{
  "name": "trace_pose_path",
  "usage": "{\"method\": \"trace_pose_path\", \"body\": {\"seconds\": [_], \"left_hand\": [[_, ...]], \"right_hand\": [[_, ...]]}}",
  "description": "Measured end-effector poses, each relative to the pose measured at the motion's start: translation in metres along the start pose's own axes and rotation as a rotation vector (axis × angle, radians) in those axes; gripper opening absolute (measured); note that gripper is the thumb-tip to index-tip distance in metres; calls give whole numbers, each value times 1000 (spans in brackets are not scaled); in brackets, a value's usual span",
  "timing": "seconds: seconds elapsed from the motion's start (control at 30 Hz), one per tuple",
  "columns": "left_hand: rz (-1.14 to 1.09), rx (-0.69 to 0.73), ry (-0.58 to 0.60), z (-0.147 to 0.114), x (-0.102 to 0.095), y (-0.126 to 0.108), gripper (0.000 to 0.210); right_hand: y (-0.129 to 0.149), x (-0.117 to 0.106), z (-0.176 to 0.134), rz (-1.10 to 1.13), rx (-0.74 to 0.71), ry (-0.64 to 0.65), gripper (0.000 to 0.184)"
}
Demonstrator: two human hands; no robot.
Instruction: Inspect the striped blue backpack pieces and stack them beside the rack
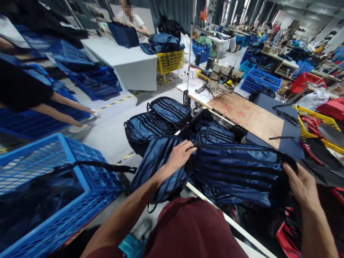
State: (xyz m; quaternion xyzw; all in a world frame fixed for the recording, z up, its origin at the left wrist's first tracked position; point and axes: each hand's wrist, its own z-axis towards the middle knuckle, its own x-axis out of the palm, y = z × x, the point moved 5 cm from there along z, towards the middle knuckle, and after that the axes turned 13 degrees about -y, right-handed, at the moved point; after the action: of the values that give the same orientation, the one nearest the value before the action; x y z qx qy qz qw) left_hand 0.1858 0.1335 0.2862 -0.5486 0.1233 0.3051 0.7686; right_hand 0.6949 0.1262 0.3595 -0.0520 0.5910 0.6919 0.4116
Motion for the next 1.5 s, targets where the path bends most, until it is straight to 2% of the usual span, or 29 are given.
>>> {"method": "trace_pose_path", "body": {"seconds": [0.07,0.13,0.2,0.27,0.33,0.37,0.43,0.5,0.57,0.63,0.7,0.77,0.83,0.9,0.97,1.03,1.17,1.23,1.33,1.4,1.43,1.5], "left_hand": [[241,185,-159,21,-11,8,26],[385,373,-238,30,-19,5,23],[438,564,-292,26,-20,-11,24],[423,728,-323,12,-13,-38,27],[346,808,-280,0,-3,-69,30],[292,791,-235,-2,2,-82,29],[157,633,-114,4,6,-98,20],[11,402,75,16,6,-96,18],[-158,212,350,22,5,-82,36],[-369,61,650,12,5,-63,49],[-624,-113,830,-7,5,-46,56],[-880,-310,839,-29,5,-36,61],[-1067,-497,758,-49,6,-32,65],[-1134,-621,755,-65,5,-39,76],[-1104,-659,798,-75,1,-50,79],[-1050,-655,736,-74,-9,-57,72],[-892,-573,365,-56,-39,-49,57],[-652,-433,158,-39,-58,-35,46],[-94,-159,-208,-2,-97,-16,34],[212,-9,-383,28,-123,-12,32],[299,44,-446,42,-136,-11,34],[321,93,-575,66,-162,-12,39]], "right_hand": [[5,5,-14,80,94,155,62],[6,3,-24,107,130,294,64],[9,-1,-32,70,46,353,66],[16,4,-45,3,-99,385,66],[24,21,-64,-73,-255,396,58],[28,31,-74,-118,-318,374,55],[33,47,-86,-179,-397,272,54],[34,51,-88,-169,-402,169,56],[29,46,-79,-123,-352,123,59],[23,34,-63,-98,-264,97,63],[17,25,-48,-100,-157,77,64],[16,21,-36,-96,-74,41,63],[19,27,-29,-81,-49,20,62],[25,41,-26,-43,-64,58,60],[30,57,-24,-7,-82,111,59],[33,70,-19,17,-91,134,59],[45,89,-10,52,-148,175,58],[59,99,-14,64,-203,227,58],[92,119,-27,97,-284,324,59],[116,133,-37,166,-295,393,56],[127,138,-40,209,-280,412,55],[142,147,-42,290,-223,394,55]]}}
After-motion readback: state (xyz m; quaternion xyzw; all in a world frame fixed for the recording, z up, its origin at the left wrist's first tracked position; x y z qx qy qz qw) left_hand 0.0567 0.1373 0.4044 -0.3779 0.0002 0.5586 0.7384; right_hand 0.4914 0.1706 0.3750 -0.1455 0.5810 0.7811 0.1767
